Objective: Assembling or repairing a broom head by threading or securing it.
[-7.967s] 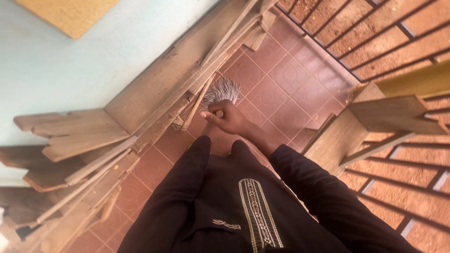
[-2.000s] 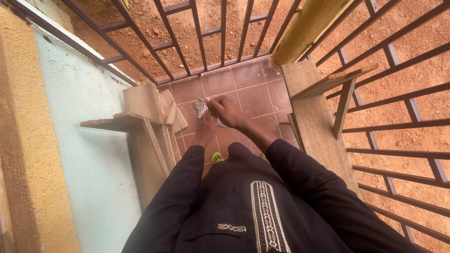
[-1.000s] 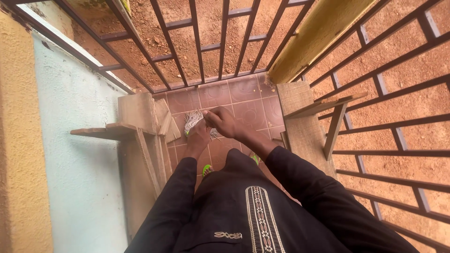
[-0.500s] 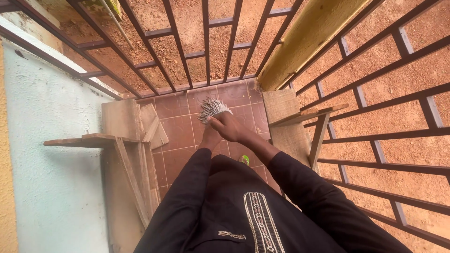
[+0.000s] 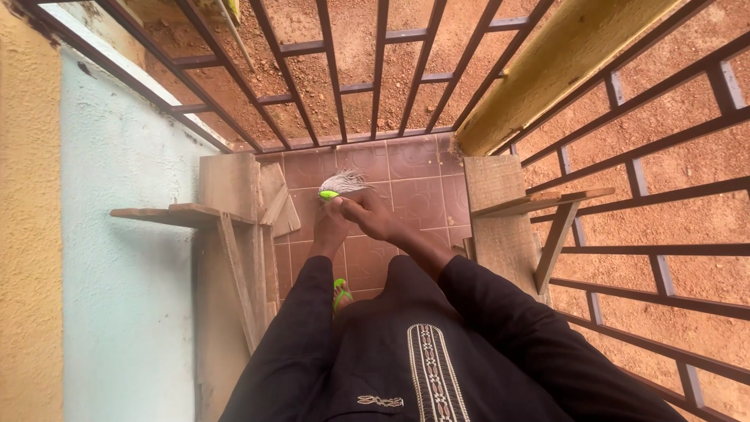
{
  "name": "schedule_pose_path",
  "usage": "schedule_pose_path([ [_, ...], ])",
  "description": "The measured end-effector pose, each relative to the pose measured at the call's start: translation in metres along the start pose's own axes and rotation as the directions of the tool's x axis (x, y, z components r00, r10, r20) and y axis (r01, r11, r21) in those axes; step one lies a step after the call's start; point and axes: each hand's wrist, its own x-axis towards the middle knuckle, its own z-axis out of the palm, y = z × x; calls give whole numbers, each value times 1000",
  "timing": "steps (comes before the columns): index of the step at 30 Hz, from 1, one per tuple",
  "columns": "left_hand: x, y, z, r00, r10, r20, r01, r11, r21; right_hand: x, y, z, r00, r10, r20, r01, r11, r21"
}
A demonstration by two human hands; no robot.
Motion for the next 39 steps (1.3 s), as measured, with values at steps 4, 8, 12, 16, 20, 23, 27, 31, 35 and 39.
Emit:
schedule_pose_path([
  [4,2,-22,-17,998,-48,30,45,995,89,19,-17,11,999,46,18,-45,998,-52],
  [8,5,8,-34,998,48,46,-54,989,139,25,-21,11,986,-161,-36,162,986,36],
  [12,13,-36,14,975,199,98,-208,975,85,19,-8,0,984,-73,-165,73,997,-4],
  [16,10,-14,47,976,124,178,-143,985,99,-10,-27,-11,975,-63,-214,33,989,-142],
  [20,6,16,67,964,109,242,-99,994,-55,-32,-29,-22,971,-57,-232,3,974,-227],
  [23,5,26,80,947,89,309,-23,977,-211,-44,-31,-24,959,-8,-283,-74,958,-277],
  [27,5,-7,112,916,195,352,-189,981,-50,-53,-9,-29,967,48,-251,-127,943,-308],
  [31,-3,32,69,932,76,355,-40,993,-107,-53,3,-23,975,26,-222,-79,970,-230],
  [35,-7,28,36,942,-35,333,48,998,-29,-40,1,-8,984,-74,-162,42,980,-195],
  [39,-4,6,16,973,55,225,-44,998,-52,-17,-2,4,987,-153,-43,141,968,-209],
])
